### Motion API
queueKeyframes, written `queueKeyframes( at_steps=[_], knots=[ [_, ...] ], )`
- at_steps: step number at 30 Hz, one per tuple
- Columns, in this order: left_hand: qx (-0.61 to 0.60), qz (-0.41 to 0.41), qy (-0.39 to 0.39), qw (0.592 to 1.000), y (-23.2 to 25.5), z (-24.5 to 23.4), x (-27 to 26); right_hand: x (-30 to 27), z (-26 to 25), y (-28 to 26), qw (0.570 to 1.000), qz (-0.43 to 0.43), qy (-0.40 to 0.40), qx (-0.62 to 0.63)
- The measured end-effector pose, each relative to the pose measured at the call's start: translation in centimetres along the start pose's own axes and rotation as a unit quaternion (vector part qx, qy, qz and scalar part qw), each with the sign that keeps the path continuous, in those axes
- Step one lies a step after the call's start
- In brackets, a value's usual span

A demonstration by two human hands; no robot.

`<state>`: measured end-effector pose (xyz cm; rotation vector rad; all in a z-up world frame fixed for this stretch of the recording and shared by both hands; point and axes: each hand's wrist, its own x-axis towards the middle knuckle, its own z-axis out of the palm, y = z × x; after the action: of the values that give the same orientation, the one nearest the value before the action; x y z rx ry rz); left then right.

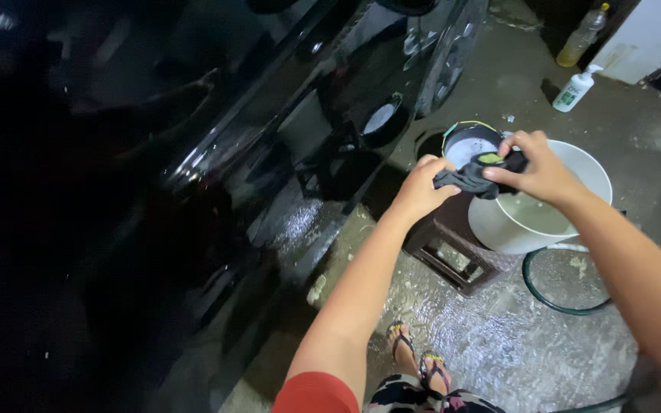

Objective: The person washes and dries the exterior of a black car using a sponge and cloths. They scrub the side panels and rear bumper, then wipe the side mirror and hood with a cloth, repeatedly dipping the sponge into a bucket of water.

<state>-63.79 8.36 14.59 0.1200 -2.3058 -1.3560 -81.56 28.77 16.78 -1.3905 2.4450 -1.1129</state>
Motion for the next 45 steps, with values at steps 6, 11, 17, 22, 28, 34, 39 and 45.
queueKeyframes(
  at_steps=[6, 11, 17, 22, 28, 34, 39, 45],
  knots=[
    [-0.024, -0.109, -0.005, 0.994, -3.2, 4.5, 3.5, -0.7, -6.3, 5.5, 0.984, 0.113, 0.0, -0.139],
    [-0.059, -0.063, 0.006, 0.996, -3.1, 9.1, 6.1, -1.3, -8.0, 10.0, 0.936, 0.073, 0.042, -0.341],
    [0.059, -0.02, 0.016, 0.998, -5.5, 18.4, 9.0, 0.8, -5.9, 19.2, 0.978, 0.121, -0.075, -0.149],
    [0.15, -0.115, -0.099, 0.977, -10.6, 25.7, 9.5, 1.2, 0.8, 27.5, 0.971, -0.015, -0.225, -0.082],
    [0.16, -0.343, -0.2, 0.904, -17.3, 33.8, 9.6, -0.3, 8.6, 35.5, 0.943, 0.079, -0.32, -0.038],
    [0.185, -0.363, -0.209, 0.889, -23.6, 39.3, 6.5, -1.8, 13.7, 39.4, 0.886, 0.064, -0.435, -0.146],
    [0.209, -0.313, -0.156, 0.913, -25.3, 40.9, 3.2, -2.2, 16.3, 41.1, 0.856, 0.084, -0.488, -0.149],
    [0.219, -0.281, -0.171, 0.919, -23.6, 39.4, 5.5, -0.7, 14.7, 40.9, 0.842, 0.095, -0.505, -0.163]
  ],
)
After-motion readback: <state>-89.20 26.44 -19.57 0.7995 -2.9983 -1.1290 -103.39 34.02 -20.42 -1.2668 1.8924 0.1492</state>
